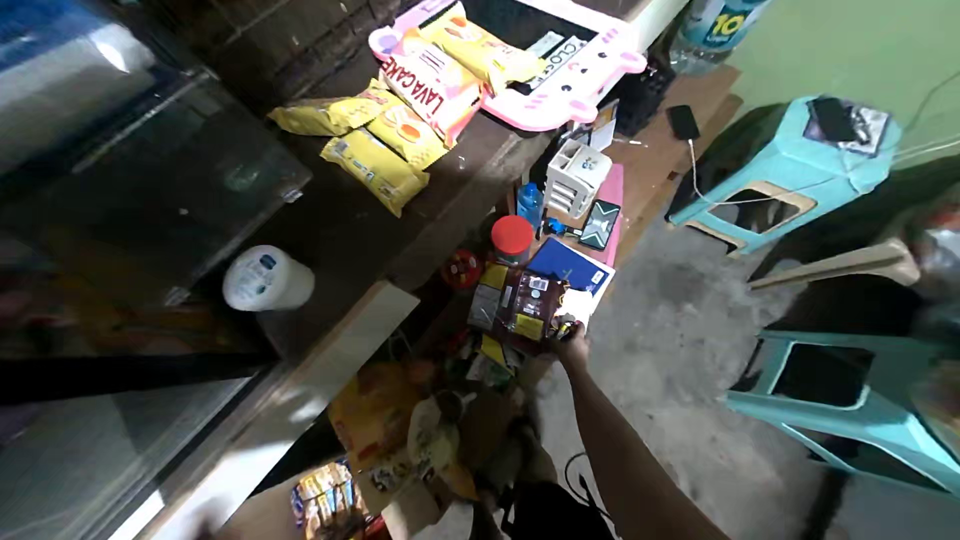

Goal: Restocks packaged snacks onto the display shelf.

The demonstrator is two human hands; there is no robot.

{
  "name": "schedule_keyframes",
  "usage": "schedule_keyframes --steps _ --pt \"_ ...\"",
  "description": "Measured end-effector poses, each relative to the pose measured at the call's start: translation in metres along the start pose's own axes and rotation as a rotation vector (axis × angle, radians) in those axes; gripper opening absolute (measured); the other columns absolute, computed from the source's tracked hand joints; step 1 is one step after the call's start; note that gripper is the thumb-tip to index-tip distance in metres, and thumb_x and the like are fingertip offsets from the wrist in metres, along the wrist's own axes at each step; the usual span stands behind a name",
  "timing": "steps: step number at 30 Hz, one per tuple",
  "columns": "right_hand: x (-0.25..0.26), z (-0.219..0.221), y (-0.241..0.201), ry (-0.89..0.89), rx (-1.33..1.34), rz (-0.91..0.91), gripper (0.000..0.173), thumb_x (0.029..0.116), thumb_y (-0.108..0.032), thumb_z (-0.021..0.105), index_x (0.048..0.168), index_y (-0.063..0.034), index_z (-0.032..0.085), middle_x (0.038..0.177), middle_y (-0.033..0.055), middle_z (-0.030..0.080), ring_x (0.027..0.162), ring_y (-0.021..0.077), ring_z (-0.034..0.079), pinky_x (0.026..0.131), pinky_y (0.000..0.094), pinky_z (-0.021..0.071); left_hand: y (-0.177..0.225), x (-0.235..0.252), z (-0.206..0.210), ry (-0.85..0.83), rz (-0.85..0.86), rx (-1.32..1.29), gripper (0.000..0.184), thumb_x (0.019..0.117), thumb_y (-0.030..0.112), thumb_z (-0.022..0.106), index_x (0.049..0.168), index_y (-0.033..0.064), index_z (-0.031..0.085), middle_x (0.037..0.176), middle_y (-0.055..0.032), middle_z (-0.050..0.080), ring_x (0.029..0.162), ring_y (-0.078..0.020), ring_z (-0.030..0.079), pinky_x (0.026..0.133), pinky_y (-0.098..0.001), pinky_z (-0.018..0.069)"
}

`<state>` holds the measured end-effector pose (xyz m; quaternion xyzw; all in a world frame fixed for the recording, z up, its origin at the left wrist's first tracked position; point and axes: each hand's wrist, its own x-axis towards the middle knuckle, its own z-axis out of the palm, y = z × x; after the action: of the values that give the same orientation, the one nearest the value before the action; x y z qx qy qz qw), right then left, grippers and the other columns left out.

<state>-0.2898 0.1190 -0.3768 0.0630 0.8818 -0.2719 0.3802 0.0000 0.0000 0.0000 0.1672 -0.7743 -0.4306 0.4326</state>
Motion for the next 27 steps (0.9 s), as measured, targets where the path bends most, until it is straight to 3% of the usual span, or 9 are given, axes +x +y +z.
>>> schedule_keyframes --steps 2,4,6,8,13,17,20,24,27 --pt "-0.004 -0.006 0.001 -0.007 0.089 -0.029 0.088 0.09 -0.02 0.077 0.157 0.0029 0.025 0.148 0.0327 0.046 0.136 0.0447 0.05 0.112 0.0544 0.0424 -0.035 -0.016 0.045 -0.012 0.018 0.314 0.027 0.1058 0.03 0.052 0.132 0.0263 0.055 0.13 0.0183 0.06 0.125 0.0053 0.053 0.107 -0.0196 0.0436" --pt "-0.01 -0.015 0.003 0.024 0.232 -0.022 0.087 0.0899 -0.014 0.076 0.157 0.0046 0.024 0.144 0.0331 0.051 0.133 0.0448 0.053 0.111 0.0553 0.0425 -0.065 -0.032 0.08 -0.148 -0.146 0.36 0.031 0.1029 0.03 0.056 0.128 0.0119 0.055 0.125 0.003 0.062 0.12 0.0007 0.056 0.102 -0.0206 0.0471" --pt "-0.016 -0.023 0.007 0.075 0.421 -0.025 0.088 0.0883 -0.007 0.076 0.157 0.0031 0.024 0.141 0.0332 0.053 0.13 0.0441 0.055 0.108 0.0554 0.0443 -0.086 -0.04 0.105 -0.302 -0.343 0.331 0.035 0.0962 0.017 0.06 0.123 -0.0062 0.062 0.12 -0.0209 0.066 0.111 -0.0213 0.065 0.093 -0.035 0.0549" --pt "-0.026 -0.029 0.015 0.054 0.635 -0.098 0.084 0.0881 0.003 0.07 0.158 0.003 0.023 0.14 0.0319 0.053 0.123 0.039 0.059 0.102 0.0508 0.0501 -0.098 -0.041 0.124 -0.462 -0.605 0.252 0.04 0.0973 0.012 0.061 0.131 -0.0089 0.057 0.131 -0.0275 0.06 0.121 -0.0307 0.061 0.1 -0.0404 0.0518" --pt "-0.085 -0.041 0.019 -0.441 0.879 -0.352 0.035 0.084 0.009 0.053 0.119 0.006 0.056 0.098 0.0064 0.067 0.084 0.01 0.065 0.076 0.03 0.0571 -0.133 -0.042 0.156 -0.608 -1.075 0.131 0.072 0.0966 0.024 0.071 0.153 -0.0023 0.036 0.155 -0.0247 0.041 0.141 -0.0332 0.046 0.113 -0.0437 0.0425" --pt "-0.13 -0.05 0.001 -0.79 0.917 -0.425 0.048 0.0904 -0.004 0.052 0.137 0.0051 0.046 0.116 0.004 0.066 0.101 0.0083 0.066 0.089 0.0306 0.0567 -0.149 -0.039 0.164 -0.689 -1.145 0.084 0.079 0.0907 0.022 0.078 0.153 -0.0015 0.036 0.148 -0.0255 0.048 0.134 -0.0319 0.053 0.111 -0.0434 0.0448" --pt "-0.14 -0.049 -0.014 -0.733 0.83 -0.398 0.033 0.1062 -0.013 0.045 0.133 0.0059 0.051 0.109 0.0046 0.066 0.093 0.006 0.065 0.085 0.0282 0.0568 -0.15 -0.035 0.161 -0.728 -1.097 0.135 0.066 0.0862 0.016 0.082 0.142 -0.0031 0.051 0.132 -0.0221 0.061 0.121 -0.0266 0.061 0.106 -0.0403 0.0486" --pt "-0.147 -0.041 -0.031 -0.579 0.775 -0.378 0.027 0.1081 -0.009 0.044 0.123 0.0089 0.058 0.098 0.005 0.066 0.083 0.0029 0.063 0.08 0.0238 0.0554 -0.151 -0.033 0.153 -0.701 -1.141 0.063 0.063 0.0863 0.013 0.081 0.14 -0.0024 0.052 0.127 -0.0195 0.063 0.113 -0.0209 0.065 0.098 -0.0358 0.054" --pt "-0.154 -0.035 -0.036 -0.603 0.742 -0.328 0.038 0.1119 -0.017 0.034 0.136 0.0083 0.05 0.111 0.0104 0.064 0.092 0.0065 0.064 0.084 0.0265 0.055 -0.152 -0.035 0.148 -0.586 -1.212 0.035 0.061 0.0905 0.012 0.077 0.143 -0.0027 0.049 0.129 -0.0211 0.062 0.112 -0.0226 0.066 0.096 -0.0371 0.0556"
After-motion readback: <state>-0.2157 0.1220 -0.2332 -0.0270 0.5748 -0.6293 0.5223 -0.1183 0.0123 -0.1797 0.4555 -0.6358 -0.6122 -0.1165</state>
